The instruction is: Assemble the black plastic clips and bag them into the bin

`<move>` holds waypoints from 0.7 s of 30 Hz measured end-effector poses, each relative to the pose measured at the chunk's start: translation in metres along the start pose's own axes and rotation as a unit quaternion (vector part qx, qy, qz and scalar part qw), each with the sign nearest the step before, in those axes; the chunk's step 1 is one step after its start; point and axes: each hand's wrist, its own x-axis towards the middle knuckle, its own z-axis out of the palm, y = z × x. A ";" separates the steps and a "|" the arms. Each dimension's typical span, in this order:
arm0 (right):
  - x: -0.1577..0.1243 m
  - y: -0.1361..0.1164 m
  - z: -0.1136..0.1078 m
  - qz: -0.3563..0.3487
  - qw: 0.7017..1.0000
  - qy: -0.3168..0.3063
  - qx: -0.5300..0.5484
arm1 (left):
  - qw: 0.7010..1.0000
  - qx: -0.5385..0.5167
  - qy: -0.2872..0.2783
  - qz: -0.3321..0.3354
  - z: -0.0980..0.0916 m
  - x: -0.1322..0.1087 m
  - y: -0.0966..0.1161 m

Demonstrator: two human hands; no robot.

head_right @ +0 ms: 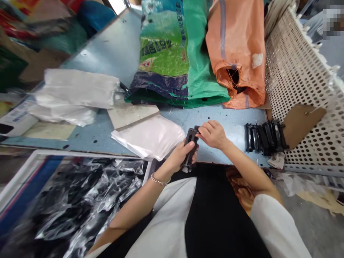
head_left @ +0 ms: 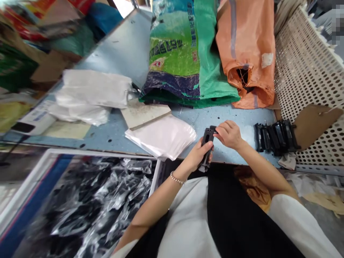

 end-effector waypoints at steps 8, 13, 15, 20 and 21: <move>-0.041 -0.076 0.013 -0.030 0.998 -0.009 0.053 | 0.988 -0.029 0.122 0.092 -0.007 0.004 -0.001; -0.055 -0.081 0.030 0.092 0.986 -0.031 0.136 | 0.972 0.012 0.194 0.135 -0.016 0.024 -0.024; -0.039 -0.050 0.032 0.166 0.972 -0.040 0.162 | 0.968 0.069 0.204 0.128 -0.019 0.044 -0.036; 0.055 0.064 0.038 0.297 0.953 -0.004 0.058 | 0.951 0.214 0.163 0.151 -0.004 0.095 -0.061; 0.078 0.082 0.040 0.304 0.952 0.002 0.042 | 0.938 0.254 0.160 0.173 0.000 0.101 -0.065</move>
